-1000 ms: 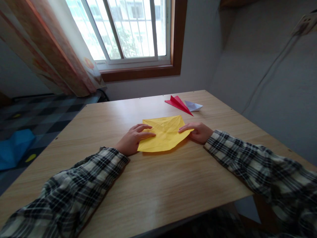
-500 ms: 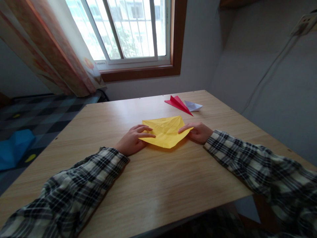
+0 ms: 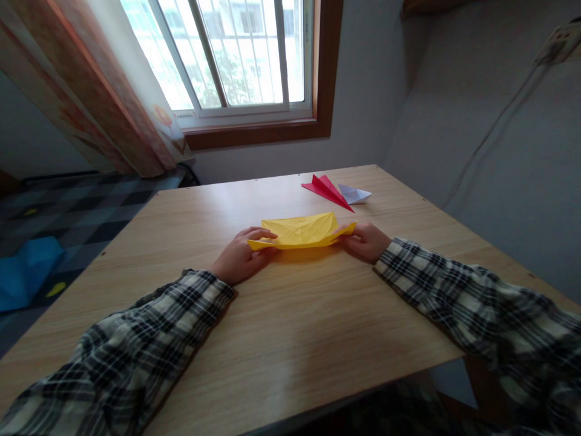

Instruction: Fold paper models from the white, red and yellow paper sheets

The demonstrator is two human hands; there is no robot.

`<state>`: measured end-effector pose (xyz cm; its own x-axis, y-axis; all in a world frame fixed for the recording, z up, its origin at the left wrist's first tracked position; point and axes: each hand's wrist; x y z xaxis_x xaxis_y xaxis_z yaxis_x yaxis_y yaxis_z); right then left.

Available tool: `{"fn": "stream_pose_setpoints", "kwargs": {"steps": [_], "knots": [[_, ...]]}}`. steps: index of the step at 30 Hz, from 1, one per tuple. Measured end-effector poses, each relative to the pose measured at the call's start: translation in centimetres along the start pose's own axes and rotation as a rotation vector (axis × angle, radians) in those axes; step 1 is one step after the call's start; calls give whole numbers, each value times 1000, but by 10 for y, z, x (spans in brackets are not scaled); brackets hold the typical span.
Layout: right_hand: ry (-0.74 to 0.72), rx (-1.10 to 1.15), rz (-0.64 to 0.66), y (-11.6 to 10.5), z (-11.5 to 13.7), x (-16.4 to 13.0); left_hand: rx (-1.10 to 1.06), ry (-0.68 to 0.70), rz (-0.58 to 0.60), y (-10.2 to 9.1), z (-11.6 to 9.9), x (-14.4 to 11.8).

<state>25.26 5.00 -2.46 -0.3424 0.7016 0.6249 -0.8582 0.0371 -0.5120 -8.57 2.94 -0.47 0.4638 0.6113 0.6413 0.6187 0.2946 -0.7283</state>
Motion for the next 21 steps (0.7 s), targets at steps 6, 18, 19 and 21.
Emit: {"fn": "stream_pose_setpoints", "kwargs": {"steps": [6, 18, 19, 21], "knots": [[67, -15, -54, 2, -6, 0, 0, -40, 21, -1, -1, 2], [148, -112, -133, 0, -9, 1, 75, -118, -19, -4, -4, 5], [166, -123, -136, 0, -11, 1, 87, -126, -15, -4, -4, 5], [207, -139, -147, 1, -13, 0, 116, -141, -6, -4, -3, 5]]}}
Point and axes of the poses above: each hand's wrist, its own x-axis towards the middle knuckle, its own y-axis out of the palm, z = x × y, and after that the axes turned 15 degrees about -z, right-handed
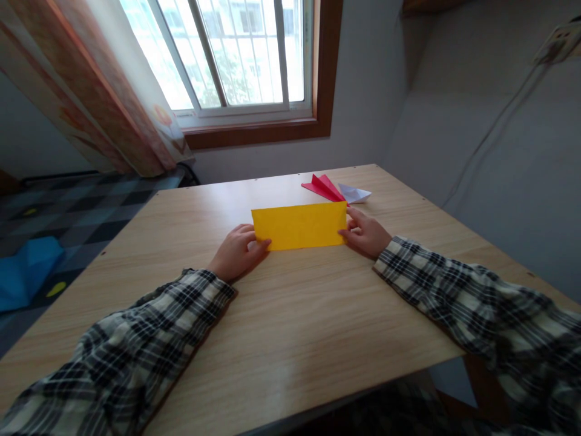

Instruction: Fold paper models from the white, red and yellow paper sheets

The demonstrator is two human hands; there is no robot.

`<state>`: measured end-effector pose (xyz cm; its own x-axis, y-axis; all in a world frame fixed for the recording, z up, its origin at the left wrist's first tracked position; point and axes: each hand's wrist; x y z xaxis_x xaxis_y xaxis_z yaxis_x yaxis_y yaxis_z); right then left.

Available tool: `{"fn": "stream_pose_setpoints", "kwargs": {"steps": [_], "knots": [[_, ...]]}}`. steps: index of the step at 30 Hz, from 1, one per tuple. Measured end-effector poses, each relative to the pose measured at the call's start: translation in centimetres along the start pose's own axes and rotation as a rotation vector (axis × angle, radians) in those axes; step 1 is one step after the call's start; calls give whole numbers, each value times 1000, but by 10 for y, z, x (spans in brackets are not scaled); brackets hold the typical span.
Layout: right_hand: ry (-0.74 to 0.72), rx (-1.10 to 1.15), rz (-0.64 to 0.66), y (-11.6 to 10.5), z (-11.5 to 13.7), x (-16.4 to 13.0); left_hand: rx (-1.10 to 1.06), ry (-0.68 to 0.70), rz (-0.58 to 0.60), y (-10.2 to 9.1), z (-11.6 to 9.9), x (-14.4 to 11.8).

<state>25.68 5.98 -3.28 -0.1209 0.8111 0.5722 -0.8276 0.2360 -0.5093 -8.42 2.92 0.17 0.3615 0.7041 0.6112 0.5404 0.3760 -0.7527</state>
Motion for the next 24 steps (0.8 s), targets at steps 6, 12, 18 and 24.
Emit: {"fn": "stream_pose_setpoints", "kwargs": {"steps": [6, 12, 18, 24], "knots": [[48, -30, -45, 2, -1, -1, 87, -96, -9, 3, 7, -3], [-31, -194, -35, 1, -1, 1, 117, -142, -60, 8, 15, -8], [-318, -209, -104, 1, 3, 2, 73, 73, -116, 6, 3, -5], [-518, -152, -6, -2, 12, 0, -66, 324, -9, 2, -14, -5]]}}
Point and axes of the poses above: each hand's wrist, its own x-axis towards the middle knuckle, its own y-axis out of the palm, z = x × y, and after that the axes turned 15 degrees about -z, right-handed
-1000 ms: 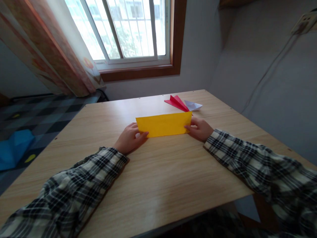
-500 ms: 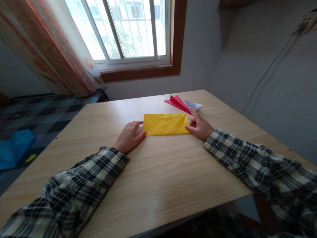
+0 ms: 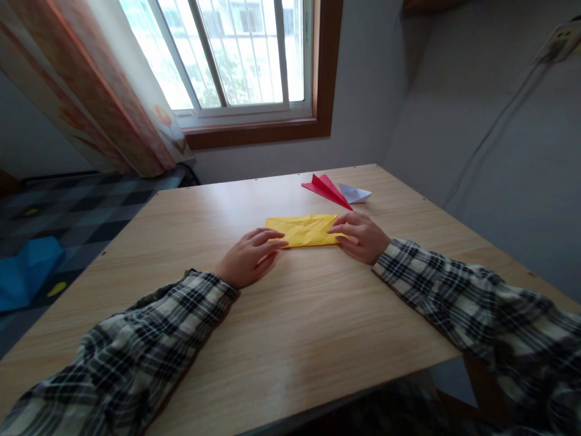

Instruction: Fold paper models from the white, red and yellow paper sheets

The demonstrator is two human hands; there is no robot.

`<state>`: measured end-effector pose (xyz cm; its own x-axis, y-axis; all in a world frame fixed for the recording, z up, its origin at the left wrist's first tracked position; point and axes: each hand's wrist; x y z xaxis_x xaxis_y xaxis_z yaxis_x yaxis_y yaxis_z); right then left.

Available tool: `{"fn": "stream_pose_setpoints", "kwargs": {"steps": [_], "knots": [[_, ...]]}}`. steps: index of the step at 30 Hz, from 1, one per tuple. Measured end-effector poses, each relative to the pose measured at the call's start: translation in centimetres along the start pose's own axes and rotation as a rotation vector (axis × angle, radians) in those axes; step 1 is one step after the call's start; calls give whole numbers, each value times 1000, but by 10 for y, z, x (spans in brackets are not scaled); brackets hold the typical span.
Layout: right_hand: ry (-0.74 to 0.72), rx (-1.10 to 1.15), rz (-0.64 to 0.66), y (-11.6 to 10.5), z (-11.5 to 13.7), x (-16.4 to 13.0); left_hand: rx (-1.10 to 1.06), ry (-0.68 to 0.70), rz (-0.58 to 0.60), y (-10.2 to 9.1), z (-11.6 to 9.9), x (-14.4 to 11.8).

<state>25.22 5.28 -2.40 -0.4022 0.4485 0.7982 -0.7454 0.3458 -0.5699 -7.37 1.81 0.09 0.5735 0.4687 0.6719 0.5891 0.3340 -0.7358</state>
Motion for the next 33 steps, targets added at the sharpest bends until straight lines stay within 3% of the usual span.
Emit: {"fn": "stream_pose_setpoints", "kwargs": {"steps": [6, 13, 33], "knots": [[-157, 87, 143, 3, 1, -1, -18, 64, 118, 2, -2, 1], [-175, 103, 310, 4, 3, -1, -12, 87, 198, 1, -1, 3], [-201, 98, 371, 1, 15, 6, 86, 24, 223, 4, -15, 9]]}}
Point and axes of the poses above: each hand's wrist, its own x-axis towards the middle knuckle, its own y-axis out of the palm, z = x × y, and after that the axes turned 15 degrees about -z, right-handed
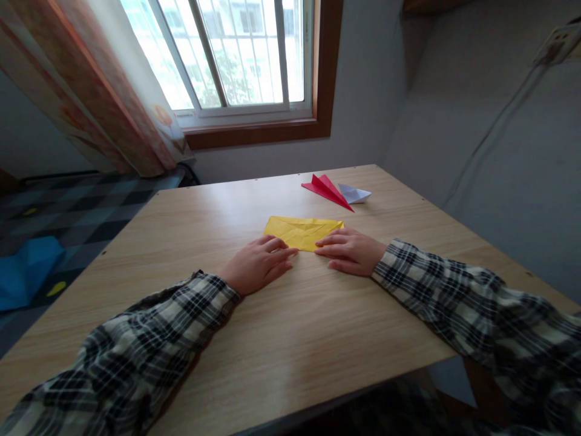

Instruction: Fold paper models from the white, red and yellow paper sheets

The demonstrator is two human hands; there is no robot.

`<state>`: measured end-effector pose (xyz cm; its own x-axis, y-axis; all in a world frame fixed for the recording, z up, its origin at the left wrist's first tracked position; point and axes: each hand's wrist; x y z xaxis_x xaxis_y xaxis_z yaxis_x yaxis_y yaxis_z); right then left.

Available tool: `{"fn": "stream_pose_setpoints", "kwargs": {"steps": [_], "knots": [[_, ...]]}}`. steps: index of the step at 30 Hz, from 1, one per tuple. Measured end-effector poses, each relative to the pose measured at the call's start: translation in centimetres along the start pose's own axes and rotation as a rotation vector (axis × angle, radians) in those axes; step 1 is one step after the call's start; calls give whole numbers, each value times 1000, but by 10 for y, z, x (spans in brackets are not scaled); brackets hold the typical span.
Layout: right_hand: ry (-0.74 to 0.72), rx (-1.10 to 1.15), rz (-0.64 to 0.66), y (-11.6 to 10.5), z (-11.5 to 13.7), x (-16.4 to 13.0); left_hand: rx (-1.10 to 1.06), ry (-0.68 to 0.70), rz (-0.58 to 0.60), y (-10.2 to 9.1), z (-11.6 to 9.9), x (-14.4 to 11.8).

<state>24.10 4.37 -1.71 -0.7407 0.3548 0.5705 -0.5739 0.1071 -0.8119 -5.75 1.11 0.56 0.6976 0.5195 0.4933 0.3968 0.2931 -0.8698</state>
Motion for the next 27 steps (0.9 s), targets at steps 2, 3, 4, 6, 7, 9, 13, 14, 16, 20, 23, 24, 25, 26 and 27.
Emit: {"fn": "stream_pose_setpoints", "kwargs": {"steps": [2, 3, 4, 6, 7, 9, 13, 14, 16, 20, 23, 24, 25, 26, 27], "knots": [[-10, 11, -2, 1, 0, 0, -1, 4, -7, 1, 1, -1], [-11, 12, -3, 1, 0, 0, 0, 4, -8, 1, 1, -1], [-11, 12, -4, 1, 0, 0, 3, 5, -6, 1, 1, -1], [-11, 10, -7, 1, 0, 0, 16, 4, 3, 1, 1, -1], [-13, 7, -8, 1, 0, 0, 23, 6, 8, 1, 1, -1], [-21, 3, -8, 1, 1, 0, 30, 10, 20, 1, 0, 0], [-24, 1, -10, 1, 2, 0, 40, 7, 35, -1, -1, 1], [-22, 3, -11, 1, 2, 0, 44, 7, 37, -1, -1, 1], [-19, 6, -13, 1, 2, 0, 50, 8, 36, -1, -1, 1], [-12, 23, -10, 1, 2, 0, 46, 16, 29, 0, -1, 0], [-10, 25, -12, 0, 2, 0, 39, 10, 26, 0, 0, 0], [-10, 23, -14, 0, 2, 0, 35, 4, 24, 1, 0, 0], [-11, 23, -15, 0, 2, 0, 31, -1, 21, 1, 0, 0], [-11, 24, -17, 0, 2, 0, 28, -4, 16, 1, 0, 0], [-10, 24, -17, 0, 2, 0, 27, -5, 13, 1, 0, 0]]}}
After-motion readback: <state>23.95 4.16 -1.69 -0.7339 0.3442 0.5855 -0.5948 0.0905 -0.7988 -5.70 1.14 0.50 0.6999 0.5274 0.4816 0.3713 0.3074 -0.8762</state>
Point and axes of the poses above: each hand's wrist, its own x-axis towards the middle knuckle, its own y-axis out of the palm, z = x × y, and after that the axes turned 15 degrees about -z, right-handed
